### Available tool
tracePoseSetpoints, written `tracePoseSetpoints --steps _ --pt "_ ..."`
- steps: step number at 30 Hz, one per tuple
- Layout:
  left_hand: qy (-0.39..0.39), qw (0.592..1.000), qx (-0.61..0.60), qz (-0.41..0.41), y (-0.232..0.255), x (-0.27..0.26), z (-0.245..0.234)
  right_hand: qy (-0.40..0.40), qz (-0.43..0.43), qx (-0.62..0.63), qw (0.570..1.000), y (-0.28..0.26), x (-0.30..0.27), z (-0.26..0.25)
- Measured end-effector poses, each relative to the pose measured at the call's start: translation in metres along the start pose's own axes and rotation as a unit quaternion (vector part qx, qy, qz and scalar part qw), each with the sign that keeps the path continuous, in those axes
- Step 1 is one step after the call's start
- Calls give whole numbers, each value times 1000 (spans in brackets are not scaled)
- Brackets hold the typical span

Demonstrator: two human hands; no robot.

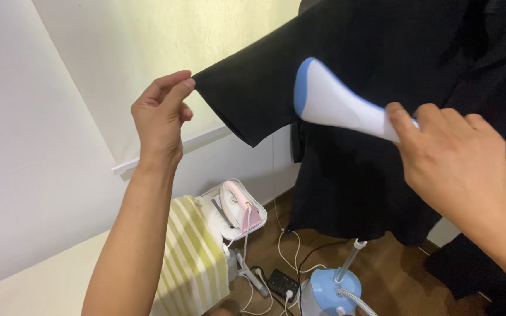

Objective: Using a handheld steamer to remove wrinkles from a black button-down shirt.

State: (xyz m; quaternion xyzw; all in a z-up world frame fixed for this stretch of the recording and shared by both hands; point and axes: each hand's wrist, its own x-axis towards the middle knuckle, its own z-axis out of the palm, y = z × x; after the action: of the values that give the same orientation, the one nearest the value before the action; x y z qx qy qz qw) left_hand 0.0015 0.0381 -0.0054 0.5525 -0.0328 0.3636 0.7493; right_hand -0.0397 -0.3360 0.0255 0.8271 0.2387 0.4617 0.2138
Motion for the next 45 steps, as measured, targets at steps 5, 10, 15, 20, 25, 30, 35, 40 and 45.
tracePoseSetpoints --steps 5,10,15,20,25,30,35,40,45 --pt "-3 997 64 45 -1 1 4 -14 -8 -8 1000 -6 -7 -2" --pt "-19 985 63 160 -6 11 17 -101 62 -49 992 5 -15 0" --pt "-15 982 57 181 3 17 24 -39 43 -10 998 0 -20 -2" --pt "2 983 62 174 8 15 13 -13 59 -24 998 -7 -22 8" --pt "15 982 91 167 15 10 2 3 54 22 998 -15 -21 13" --pt "-1 982 87 167 19 9 -2 33 34 50 998 -34 -4 3" --pt "-5 983 76 164 24 6 -2 44 15 89 995 -54 6 -2" --pt "-10 986 69 150 22 5 0 16 14 159 987 -61 6 4" --pt "-11 988 57 142 20 4 2 -29 65 75 995 -25 5 -2"
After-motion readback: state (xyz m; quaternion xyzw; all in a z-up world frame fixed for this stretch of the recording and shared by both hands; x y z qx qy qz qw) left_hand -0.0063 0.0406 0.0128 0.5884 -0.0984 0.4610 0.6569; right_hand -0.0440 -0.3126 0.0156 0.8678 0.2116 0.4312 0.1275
